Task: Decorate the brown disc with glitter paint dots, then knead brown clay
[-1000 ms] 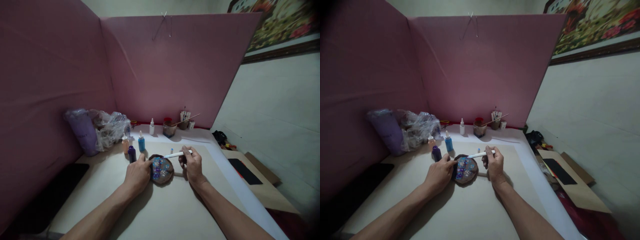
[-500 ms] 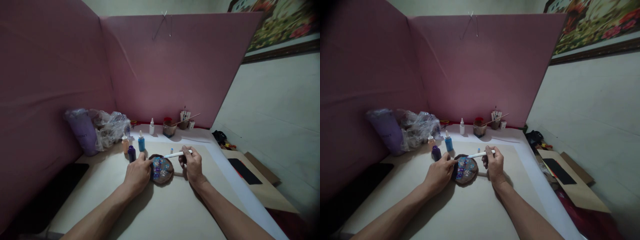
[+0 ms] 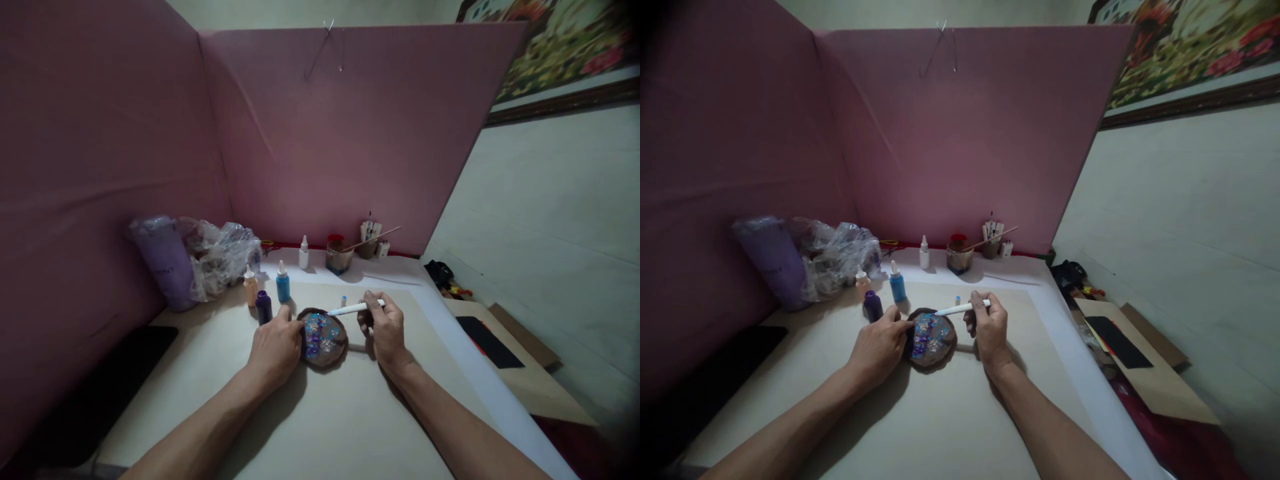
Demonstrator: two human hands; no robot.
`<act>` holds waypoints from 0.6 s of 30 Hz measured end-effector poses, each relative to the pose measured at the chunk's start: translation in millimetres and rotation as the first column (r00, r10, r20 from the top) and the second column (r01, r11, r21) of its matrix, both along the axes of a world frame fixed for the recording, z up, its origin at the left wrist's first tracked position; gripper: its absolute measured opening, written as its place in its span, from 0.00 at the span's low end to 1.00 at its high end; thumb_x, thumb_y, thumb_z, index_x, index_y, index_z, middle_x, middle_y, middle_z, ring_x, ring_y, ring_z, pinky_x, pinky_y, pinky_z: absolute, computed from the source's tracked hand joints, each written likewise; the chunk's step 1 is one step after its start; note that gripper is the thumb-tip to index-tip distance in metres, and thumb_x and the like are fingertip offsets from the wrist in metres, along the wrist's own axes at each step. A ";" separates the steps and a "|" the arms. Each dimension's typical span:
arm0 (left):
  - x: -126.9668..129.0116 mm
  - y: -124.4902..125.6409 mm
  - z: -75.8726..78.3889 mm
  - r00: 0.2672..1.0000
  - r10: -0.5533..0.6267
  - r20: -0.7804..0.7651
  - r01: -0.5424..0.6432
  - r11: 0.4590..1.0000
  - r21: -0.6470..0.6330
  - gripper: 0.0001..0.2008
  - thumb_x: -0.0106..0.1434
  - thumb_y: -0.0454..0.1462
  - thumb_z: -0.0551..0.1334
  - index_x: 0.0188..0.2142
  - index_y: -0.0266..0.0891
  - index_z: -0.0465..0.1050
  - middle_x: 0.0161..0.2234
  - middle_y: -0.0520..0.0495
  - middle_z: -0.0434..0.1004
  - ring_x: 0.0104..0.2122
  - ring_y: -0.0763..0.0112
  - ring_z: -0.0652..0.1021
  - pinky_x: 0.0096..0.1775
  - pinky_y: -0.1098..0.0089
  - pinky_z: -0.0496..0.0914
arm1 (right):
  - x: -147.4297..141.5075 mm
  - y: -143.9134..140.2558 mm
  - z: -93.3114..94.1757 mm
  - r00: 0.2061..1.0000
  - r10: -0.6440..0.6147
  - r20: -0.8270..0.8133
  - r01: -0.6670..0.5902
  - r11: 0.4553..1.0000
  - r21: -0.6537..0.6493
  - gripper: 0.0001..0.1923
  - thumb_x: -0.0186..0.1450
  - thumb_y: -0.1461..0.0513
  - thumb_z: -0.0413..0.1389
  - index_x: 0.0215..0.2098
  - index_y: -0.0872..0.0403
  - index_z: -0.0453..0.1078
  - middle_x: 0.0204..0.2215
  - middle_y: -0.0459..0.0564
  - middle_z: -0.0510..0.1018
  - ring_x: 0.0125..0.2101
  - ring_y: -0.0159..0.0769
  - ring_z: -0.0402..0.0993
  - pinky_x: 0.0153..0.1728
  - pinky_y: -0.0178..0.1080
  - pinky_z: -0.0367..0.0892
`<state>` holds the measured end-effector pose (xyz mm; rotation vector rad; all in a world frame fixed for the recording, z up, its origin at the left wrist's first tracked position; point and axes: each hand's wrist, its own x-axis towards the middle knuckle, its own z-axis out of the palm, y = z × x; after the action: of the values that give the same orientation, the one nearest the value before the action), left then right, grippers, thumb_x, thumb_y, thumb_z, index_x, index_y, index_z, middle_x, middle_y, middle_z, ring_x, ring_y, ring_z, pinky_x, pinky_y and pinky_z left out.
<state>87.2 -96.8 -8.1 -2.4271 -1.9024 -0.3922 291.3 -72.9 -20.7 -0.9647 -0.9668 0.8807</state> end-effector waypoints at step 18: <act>-4.1 0.6 2.2 0.992 -0.039 0.116 0.033 0.998 0.051 0.14 0.64 0.35 0.52 0.38 0.47 0.77 0.38 0.50 0.69 0.31 0.72 0.72 0.31 0.70 0.59 | 0.3 0.7 -1.6 1.000 -0.005 0.009 0.005 1.000 0.003 0.17 0.62 0.50 0.58 0.28 0.53 0.63 0.13 0.38 0.67 0.12 0.24 0.59 0.10 0.26 0.54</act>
<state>83.0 -96.2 -5.9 -2.4613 -1.8700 -0.5887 291.6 -72.1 -22.3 -0.9689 -0.9725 0.8712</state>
